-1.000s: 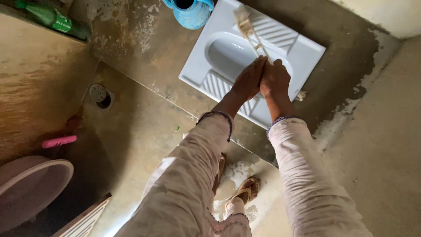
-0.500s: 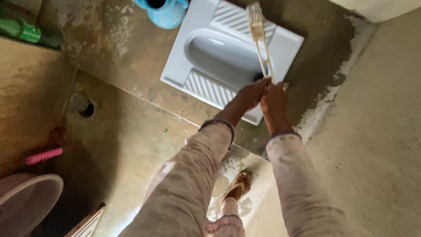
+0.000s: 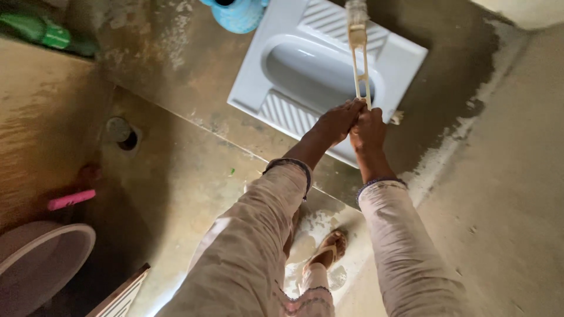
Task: The person pours liquid from a plastic bottle into a squat toilet, then uses a long-handled brush to scrub the interior surfaces of the toilet bowl repeatedly. The person wears flip-flops and stands over the toilet during the cleaning.
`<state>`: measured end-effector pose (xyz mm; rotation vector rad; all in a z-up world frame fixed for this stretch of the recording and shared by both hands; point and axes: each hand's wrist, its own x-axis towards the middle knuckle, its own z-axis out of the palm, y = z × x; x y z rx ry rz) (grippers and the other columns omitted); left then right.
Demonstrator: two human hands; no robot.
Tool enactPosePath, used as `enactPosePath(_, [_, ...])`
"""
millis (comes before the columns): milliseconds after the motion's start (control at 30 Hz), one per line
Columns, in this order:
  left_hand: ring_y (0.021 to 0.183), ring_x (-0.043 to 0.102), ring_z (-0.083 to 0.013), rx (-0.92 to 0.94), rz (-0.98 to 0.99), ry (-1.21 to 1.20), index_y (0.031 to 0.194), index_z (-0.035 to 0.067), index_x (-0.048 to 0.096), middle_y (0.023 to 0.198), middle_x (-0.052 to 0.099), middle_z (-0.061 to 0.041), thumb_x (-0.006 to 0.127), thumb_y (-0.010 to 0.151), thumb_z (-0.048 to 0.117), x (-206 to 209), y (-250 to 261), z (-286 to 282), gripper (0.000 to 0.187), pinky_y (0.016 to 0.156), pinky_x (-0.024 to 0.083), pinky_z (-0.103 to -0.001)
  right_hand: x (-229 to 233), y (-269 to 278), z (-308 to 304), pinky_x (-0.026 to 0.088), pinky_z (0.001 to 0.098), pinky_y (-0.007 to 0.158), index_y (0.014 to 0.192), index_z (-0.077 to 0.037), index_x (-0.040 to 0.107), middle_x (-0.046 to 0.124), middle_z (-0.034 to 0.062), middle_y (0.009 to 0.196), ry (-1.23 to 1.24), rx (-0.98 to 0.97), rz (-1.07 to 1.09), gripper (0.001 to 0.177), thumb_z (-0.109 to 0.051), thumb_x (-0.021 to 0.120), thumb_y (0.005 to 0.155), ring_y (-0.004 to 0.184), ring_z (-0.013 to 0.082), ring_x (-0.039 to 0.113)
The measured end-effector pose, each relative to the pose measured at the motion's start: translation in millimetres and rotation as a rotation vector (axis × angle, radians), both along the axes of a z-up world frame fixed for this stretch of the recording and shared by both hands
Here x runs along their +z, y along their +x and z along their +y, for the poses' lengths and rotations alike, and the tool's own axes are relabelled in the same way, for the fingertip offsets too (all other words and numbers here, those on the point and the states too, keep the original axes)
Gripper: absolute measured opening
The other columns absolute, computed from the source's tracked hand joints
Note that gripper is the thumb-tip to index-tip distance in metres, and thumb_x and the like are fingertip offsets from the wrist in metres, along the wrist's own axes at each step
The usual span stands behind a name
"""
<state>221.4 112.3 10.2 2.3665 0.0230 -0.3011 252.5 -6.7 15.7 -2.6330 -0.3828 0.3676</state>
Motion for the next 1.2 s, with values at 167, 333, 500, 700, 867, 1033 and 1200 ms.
enactPosePath(167, [0.128, 0.061, -0.0383, 0.115, -0.073, -0.081, 0.140, 0.010, 0.046, 0.136, 0.062, -0.018, 0.053, 0.102, 0.011, -15, 2, 43, 0.039, 0.104, 0.051, -0.048, 8, 20, 47, 0.056, 0.0538, 0.077, 0.116, -0.007, 0.070, 0.060, 0.0257, 0.105, -0.030, 0.062, 0.118, 0.024, -0.025, 0.059, 0.103, 0.089, 0.0480, 0.067])
enactPosePath(333, [0.125, 0.059, -0.0436, 0.169, -0.299, 0.001, 0.140, 0.005, 0.044, 0.133, 0.062, -0.022, 0.052, 0.095, 0.005, -13, 10, 78, 0.046, 0.102, 0.049, -0.051, -16, 43, 88, 0.057, 0.0528, 0.083, 0.114, -0.008, 0.071, 0.061, 0.0245, 0.109, -0.018, 0.149, 0.038, 0.020, -0.018, 0.056, 0.106, 0.096, 0.0453, 0.069])
enactPosePath(500, [0.113, 0.064, -0.0453, 0.273, -0.122, -0.064, 0.139, 0.005, 0.045, 0.124, 0.067, -0.023, 0.055, 0.094, 0.006, 7, 3, 102, 0.046, 0.096, 0.051, -0.053, 12, 43, 117, 0.057, 0.0543, 0.080, 0.115, -0.007, 0.069, 0.060, 0.0239, 0.114, -0.172, 0.271, 0.071, 0.020, -0.019, 0.059, 0.101, 0.094, 0.0454, 0.068])
enactPosePath(700, [0.112, 0.066, -0.0426, 0.193, -0.250, -0.088, 0.141, 0.006, 0.042, 0.125, 0.067, -0.023, 0.060, 0.096, 0.008, -7, -7, 89, 0.049, 0.095, 0.055, -0.049, 19, 15, 98, 0.055, 0.0566, 0.074, 0.126, -0.012, 0.064, 0.057, 0.0261, 0.111, -0.110, 0.146, 0.074, 0.025, -0.022, 0.053, 0.106, 0.089, 0.0472, 0.066])
enactPosePath(867, [0.118, 0.066, -0.0369, 0.083, -0.164, 0.017, 0.146, 0.011, 0.043, 0.136, 0.063, -0.019, 0.054, 0.102, 0.011, -31, -3, 29, 0.046, 0.100, 0.054, -0.046, 14, -2, 38, 0.057, 0.0548, 0.076, 0.127, -0.010, 0.065, 0.059, 0.0244, 0.109, -0.027, 0.064, -0.011, 0.029, -0.027, 0.056, 0.105, 0.091, 0.0458, 0.067])
enactPosePath(1033, [0.126, 0.059, -0.0351, -0.092, -0.122, 0.118, 0.146, 0.011, 0.041, 0.148, 0.053, -0.018, 0.054, 0.099, 0.011, -49, 6, -47, 0.049, 0.104, 0.048, -0.047, 24, -11, -31, 0.057, 0.0542, 0.080, 0.130, -0.012, 0.066, 0.062, 0.0249, 0.106, -0.045, -0.122, 0.074, 0.035, -0.036, 0.058, 0.106, 0.094, 0.0454, 0.066])
enactPosePath(1200, [0.129, 0.057, -0.0324, -0.289, -0.017, 0.128, 0.135, 0.008, 0.045, 0.144, 0.054, -0.014, 0.064, 0.086, 0.005, -25, 3, -88, 0.053, 0.102, 0.049, -0.046, 37, -27, -74, 0.057, 0.0526, 0.080, 0.125, -0.011, 0.068, 0.063, 0.0233, 0.108, -0.106, -0.212, 0.205, 0.035, -0.036, 0.063, 0.102, 0.096, 0.0434, 0.067])
